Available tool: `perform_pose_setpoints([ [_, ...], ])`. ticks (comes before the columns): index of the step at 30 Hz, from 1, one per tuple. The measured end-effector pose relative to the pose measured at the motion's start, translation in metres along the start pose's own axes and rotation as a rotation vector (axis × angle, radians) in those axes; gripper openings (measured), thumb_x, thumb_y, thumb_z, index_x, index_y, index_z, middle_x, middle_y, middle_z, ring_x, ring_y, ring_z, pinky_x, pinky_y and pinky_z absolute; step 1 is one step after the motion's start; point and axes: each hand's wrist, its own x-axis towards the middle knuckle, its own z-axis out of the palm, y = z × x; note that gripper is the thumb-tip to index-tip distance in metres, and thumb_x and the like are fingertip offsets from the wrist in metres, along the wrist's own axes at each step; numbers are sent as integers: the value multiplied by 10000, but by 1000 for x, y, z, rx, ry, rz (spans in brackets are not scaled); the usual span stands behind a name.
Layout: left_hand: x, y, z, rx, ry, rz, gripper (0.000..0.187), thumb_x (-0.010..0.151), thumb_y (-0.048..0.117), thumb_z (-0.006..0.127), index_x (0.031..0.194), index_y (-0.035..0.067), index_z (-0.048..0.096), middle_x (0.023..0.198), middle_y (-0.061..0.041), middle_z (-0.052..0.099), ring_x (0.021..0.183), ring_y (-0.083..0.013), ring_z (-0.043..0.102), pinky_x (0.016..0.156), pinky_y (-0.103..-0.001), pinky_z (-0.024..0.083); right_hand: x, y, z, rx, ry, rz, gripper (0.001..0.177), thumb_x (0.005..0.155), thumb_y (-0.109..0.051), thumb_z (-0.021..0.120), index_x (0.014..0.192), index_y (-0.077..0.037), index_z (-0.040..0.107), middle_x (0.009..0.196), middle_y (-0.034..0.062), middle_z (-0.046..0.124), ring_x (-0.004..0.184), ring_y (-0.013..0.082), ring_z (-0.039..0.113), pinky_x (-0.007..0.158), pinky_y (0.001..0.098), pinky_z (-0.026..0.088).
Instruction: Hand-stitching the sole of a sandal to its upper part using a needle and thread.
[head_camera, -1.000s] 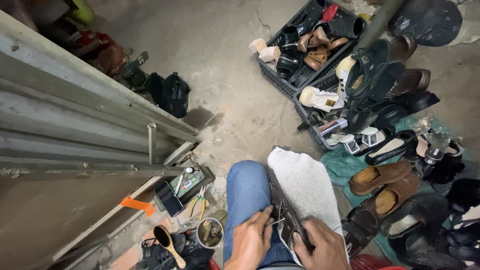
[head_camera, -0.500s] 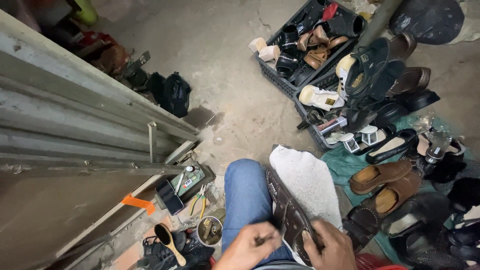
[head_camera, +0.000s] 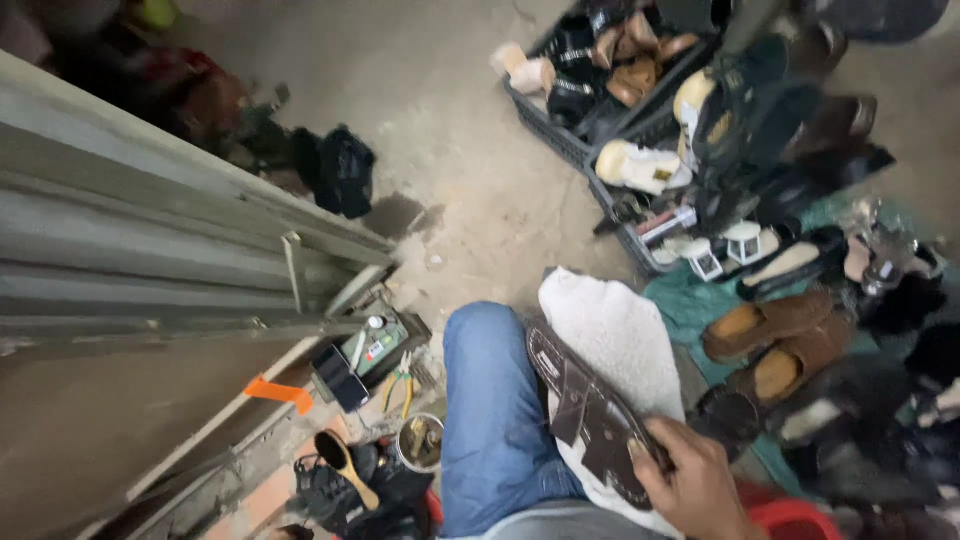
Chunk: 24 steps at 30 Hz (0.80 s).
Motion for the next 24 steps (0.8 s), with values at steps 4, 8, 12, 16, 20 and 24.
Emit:
perform_pose_setpoints([
  [4,-9,-13,24,-128,8,123,397,927,360,647,1284,200,715,1046,-130,774,959,-282,723,870,-357,529,4,-13,-11,34,-23,-40,210,915,-296,614,808,-126,552,672,39,562,588,238,557,595,377,441],
  [8,-93,95,7,-369,182,320,499,946,280,657,1406,91,624,1167,-143,706,970,-306,693,883,-419,525,3,-28,-14,59,-1,-71,185,945,-246,591,896,-69,616,706,52,574,597,234,533,591,369,429],
  [12,-201,211,-58,-676,305,833,414,961,164,666,1344,22,605,1272,-166,639,1074,-244,660,847,-325,542,-9,-32,-8,8,7,-24,214,944,-274,564,857,-78,571,617,51,446,538,233,426,552,379,353],
  [16,-243,265,-50,-605,-10,1015,549,940,269,703,1434,94,541,1342,-71,639,670,-136,648,779,-335,568,-15,-46,-5,49,-3,-78,232,961,-261,553,824,-74,559,634,31,463,540,182,434,531,350,348],
  [20,-256,275,-43,-370,-282,1127,450,937,184,651,1371,168,532,1143,-53,741,1030,-292,717,776,-450,547,-21,-47,-6,34,-42,-45,259,976,-298,569,940,-49,630,700,36,563,573,164,521,525,318,419],
  [24,-262,273,-51,-435,-197,1115,294,991,215,616,1279,175,661,1156,-16,621,994,-263,688,718,-465,551,-15,-53,-13,68,-169,14,278,990,-328,556,996,-62,636,796,45,639,636,175,578,551,322,464],
])
